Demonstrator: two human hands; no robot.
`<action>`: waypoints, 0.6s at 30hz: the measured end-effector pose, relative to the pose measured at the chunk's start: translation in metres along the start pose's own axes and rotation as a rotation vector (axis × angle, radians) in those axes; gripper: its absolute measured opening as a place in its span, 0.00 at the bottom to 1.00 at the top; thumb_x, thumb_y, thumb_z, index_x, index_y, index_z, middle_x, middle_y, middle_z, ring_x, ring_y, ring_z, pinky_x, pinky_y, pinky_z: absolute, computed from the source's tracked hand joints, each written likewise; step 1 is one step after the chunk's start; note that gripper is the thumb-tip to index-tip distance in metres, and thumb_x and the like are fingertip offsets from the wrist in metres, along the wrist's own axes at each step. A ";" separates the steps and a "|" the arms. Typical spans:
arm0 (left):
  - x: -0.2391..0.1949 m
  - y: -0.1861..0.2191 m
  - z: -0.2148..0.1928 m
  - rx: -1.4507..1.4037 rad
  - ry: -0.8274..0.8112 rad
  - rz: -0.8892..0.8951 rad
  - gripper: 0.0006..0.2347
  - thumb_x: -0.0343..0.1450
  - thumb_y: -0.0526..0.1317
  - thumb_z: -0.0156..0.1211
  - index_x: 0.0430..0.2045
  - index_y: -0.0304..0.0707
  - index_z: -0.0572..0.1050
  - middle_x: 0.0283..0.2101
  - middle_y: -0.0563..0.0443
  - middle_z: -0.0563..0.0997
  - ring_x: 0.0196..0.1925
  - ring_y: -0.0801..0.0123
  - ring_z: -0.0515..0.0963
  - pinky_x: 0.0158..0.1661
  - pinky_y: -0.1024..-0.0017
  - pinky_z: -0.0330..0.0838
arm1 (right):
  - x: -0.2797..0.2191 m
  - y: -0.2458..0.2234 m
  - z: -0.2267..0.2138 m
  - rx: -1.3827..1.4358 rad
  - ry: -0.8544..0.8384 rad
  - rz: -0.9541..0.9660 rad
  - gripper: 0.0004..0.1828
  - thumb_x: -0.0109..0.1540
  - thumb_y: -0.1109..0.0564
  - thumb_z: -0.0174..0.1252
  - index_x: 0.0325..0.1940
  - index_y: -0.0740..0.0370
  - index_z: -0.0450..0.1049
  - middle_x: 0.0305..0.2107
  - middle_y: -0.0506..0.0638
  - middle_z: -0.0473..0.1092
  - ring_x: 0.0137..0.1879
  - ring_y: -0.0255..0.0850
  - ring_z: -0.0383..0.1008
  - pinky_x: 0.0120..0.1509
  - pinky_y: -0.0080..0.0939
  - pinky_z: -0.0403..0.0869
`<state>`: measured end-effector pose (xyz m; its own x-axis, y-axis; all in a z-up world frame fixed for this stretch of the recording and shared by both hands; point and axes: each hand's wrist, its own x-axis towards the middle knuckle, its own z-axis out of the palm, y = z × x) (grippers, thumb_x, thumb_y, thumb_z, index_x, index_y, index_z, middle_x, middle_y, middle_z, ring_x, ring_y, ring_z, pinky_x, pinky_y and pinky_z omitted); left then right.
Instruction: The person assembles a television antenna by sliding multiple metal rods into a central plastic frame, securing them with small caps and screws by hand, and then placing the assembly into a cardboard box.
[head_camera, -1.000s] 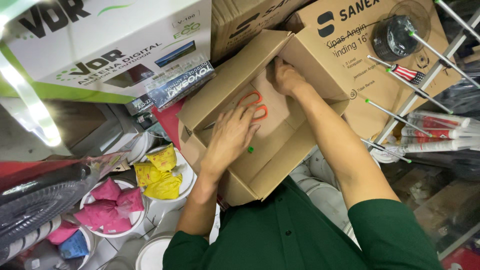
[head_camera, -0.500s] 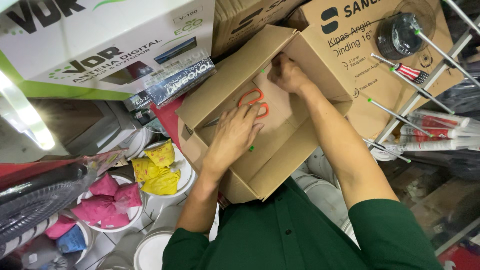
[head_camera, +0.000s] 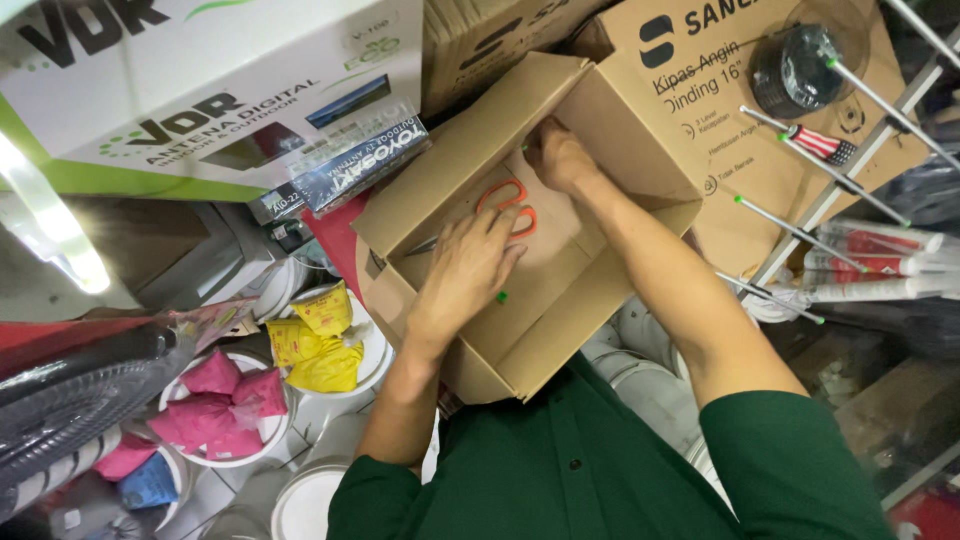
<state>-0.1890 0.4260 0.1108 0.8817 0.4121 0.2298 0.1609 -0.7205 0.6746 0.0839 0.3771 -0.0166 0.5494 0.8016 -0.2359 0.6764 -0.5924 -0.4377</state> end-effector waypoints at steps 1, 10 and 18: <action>0.001 0.000 -0.001 0.004 0.004 0.016 0.21 0.70 0.41 0.63 0.56 0.34 0.71 0.51 0.40 0.77 0.52 0.47 0.77 0.50 0.53 0.68 | -0.005 -0.006 -0.015 -0.097 -0.072 -0.016 0.13 0.63 0.57 0.60 0.51 0.58 0.75 0.44 0.65 0.73 0.52 0.63 0.74 0.54 0.58 0.71; -0.008 0.065 -0.012 -0.181 0.214 0.040 0.16 0.73 0.33 0.64 0.55 0.33 0.73 0.45 0.39 0.79 0.45 0.46 0.79 0.44 0.57 0.72 | -0.177 -0.097 -0.146 0.212 -0.085 -0.587 0.09 0.64 0.58 0.59 0.45 0.65 0.70 0.36 0.63 0.73 0.44 0.62 0.74 0.45 0.55 0.72; -0.044 0.167 0.036 -0.486 0.303 -0.012 0.09 0.72 0.27 0.64 0.45 0.31 0.76 0.40 0.43 0.81 0.41 0.63 0.83 0.44 0.70 0.77 | -0.296 -0.060 -0.181 0.344 0.165 -0.639 0.11 0.64 0.62 0.59 0.49 0.65 0.69 0.38 0.61 0.73 0.46 0.60 0.75 0.47 0.52 0.73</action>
<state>-0.1854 0.2674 0.1885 0.7032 0.6116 0.3627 -0.1158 -0.4048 0.9071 -0.0309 0.1608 0.2362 0.1856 0.9428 0.2770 0.7120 0.0653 -0.6991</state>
